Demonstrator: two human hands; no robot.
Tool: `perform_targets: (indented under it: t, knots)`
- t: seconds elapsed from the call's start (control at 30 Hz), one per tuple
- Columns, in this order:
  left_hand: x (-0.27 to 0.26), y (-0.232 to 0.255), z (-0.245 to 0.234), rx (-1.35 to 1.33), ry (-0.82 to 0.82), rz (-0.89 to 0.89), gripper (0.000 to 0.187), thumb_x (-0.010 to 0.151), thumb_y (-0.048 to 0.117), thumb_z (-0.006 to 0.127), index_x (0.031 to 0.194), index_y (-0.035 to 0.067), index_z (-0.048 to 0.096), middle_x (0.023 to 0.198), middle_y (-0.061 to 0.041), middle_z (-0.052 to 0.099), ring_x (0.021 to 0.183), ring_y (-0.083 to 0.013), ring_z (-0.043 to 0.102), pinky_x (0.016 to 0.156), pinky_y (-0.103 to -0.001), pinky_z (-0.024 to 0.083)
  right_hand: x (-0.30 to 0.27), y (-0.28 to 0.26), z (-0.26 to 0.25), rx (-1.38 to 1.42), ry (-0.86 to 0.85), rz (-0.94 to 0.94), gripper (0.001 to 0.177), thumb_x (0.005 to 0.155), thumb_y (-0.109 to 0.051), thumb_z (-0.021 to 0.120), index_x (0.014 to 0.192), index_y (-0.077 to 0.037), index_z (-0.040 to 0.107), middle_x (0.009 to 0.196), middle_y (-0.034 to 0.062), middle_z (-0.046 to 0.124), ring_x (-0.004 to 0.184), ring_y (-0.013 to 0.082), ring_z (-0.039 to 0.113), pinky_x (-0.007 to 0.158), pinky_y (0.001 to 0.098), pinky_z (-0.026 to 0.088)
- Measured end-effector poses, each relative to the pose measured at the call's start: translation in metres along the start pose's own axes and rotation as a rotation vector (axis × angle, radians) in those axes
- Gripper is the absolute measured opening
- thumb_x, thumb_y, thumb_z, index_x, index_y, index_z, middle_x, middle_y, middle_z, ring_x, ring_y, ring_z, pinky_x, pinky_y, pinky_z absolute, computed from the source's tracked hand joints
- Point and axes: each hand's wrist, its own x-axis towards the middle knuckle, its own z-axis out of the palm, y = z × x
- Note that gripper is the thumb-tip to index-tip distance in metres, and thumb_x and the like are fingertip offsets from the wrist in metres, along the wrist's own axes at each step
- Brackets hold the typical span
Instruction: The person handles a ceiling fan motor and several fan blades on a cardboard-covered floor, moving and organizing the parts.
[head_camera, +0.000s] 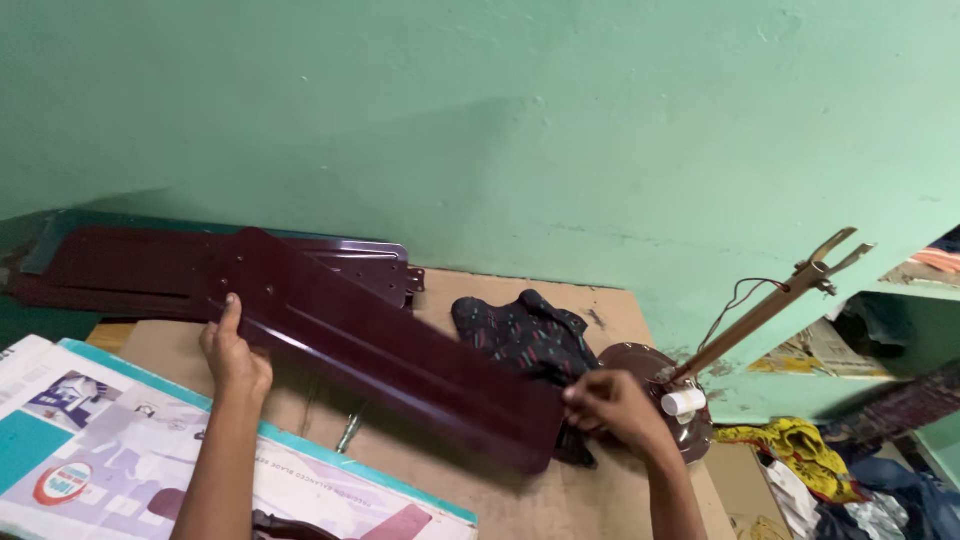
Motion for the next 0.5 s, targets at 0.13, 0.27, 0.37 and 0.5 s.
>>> perform_targets:
  t: [0.13,0.27,0.37,0.5]
  knots:
    - [0.000,0.002,-0.010,0.148,0.029,0.017,0.017,0.101,0.022,0.068,0.105,0.008,0.061,0.108,-0.009,0.066,0.095,-0.0201,0.068,0.087,-0.039,0.060,0.024,-0.054,0.017,-0.295,0.263,-0.252,0.026,0.092,-0.024,0.071,0.093,0.001,0.078,0.074,0.0107,0.076,0.066,0.0143,0.067,0.063,0.0313,0.055]
    - [-0.001,0.000,-0.004,0.399,0.108,0.016,0.020,0.107,0.023,0.066,0.106,0.004,0.064,0.108,-0.011,0.065,0.102,-0.0202,0.062,0.091,-0.034,0.049,0.094,-0.077,0.091,-0.511,0.013,-0.484,0.032,0.089,-0.026,0.074,0.105,0.001,0.077,0.095,0.0139,0.079,0.082,0.0233,0.075,0.079,0.0351,0.058]
    - [-0.016,0.010,0.009,0.285,0.151,-0.002,0.021,0.102,0.022,0.065,0.111,0.004,0.065,0.112,-0.009,0.065,0.104,-0.0206,0.062,0.090,-0.032,0.052,0.170,-0.065,0.157,-0.394,-0.074,-0.595,0.046,0.088,-0.025,0.073,0.123,0.005,0.068,0.112,0.0208,0.075,0.100,0.0266,0.075,0.087,0.0373,0.058]
    - [-0.024,0.018,0.019,0.267,0.354,-0.062,0.030,0.097,0.025,0.065,0.118,0.006,0.055,0.118,-0.009,0.063,0.107,-0.0192,0.065,0.091,-0.032,0.057,0.242,-0.051,0.207,-0.375,0.022,-0.441,0.063,0.092,-0.031,0.076,0.134,0.012,0.057,0.108,0.0268,0.075,0.092,0.0296,0.076,0.084,0.0372,0.056]
